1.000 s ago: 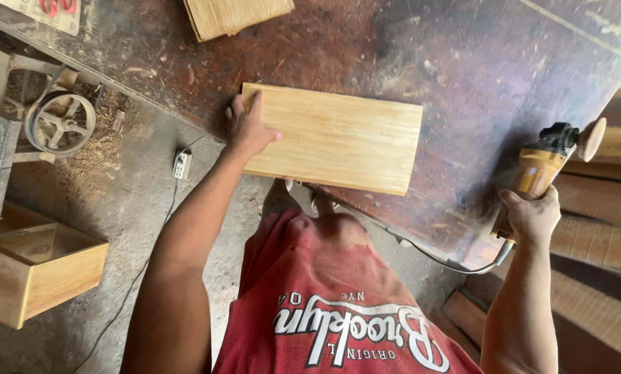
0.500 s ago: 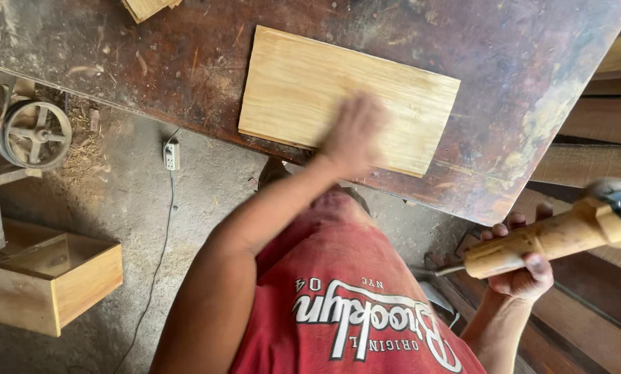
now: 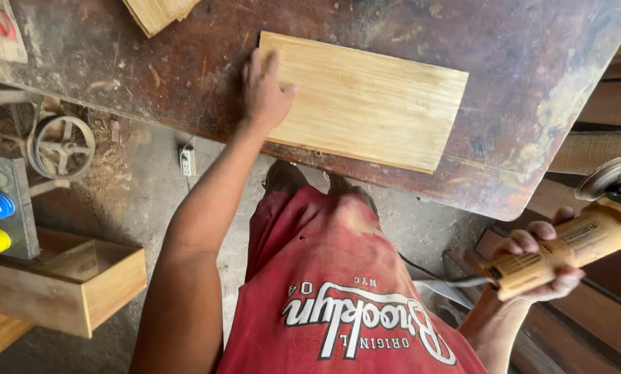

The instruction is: The person uses an angle grinder with a sanding disc to smooth the surface of a rectangular wooden plank on a workbench. They hold the plank with the left hand and move the tool across the surface, then flip the plank to sand the other side.

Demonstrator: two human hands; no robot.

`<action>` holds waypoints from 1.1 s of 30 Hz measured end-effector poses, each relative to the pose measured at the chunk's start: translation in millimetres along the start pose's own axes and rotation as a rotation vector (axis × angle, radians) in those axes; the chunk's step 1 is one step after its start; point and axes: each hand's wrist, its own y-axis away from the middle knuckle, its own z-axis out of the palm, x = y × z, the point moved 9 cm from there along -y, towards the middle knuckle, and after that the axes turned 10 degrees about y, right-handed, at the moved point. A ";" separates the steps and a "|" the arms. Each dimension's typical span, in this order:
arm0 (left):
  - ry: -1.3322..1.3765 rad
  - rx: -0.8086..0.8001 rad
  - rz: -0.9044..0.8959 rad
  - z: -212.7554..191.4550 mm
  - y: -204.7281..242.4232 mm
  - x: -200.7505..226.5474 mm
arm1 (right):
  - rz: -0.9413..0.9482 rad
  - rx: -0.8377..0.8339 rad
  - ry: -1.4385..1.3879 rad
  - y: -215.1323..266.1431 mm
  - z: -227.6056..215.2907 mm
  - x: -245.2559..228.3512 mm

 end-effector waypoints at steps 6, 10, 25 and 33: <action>0.029 -0.015 0.372 0.8 13.2 93.5 | 0.137 0.341 1.067 0.0 -7.5 33.9; 0.074 -0.032 0.792 9.0 98.0 153.0 | 0.108 0.422 0.849 12.1 -2.0 90.5; 0.113 -0.719 1.261 0.8 242.8 108.4 | 0.127 0.505 0.663 -10.5 41.5 286.8; 0.517 -0.877 0.981 -22.3 105.0 78.3 | 0.465 0.482 1.333 -5.4 60.0 313.3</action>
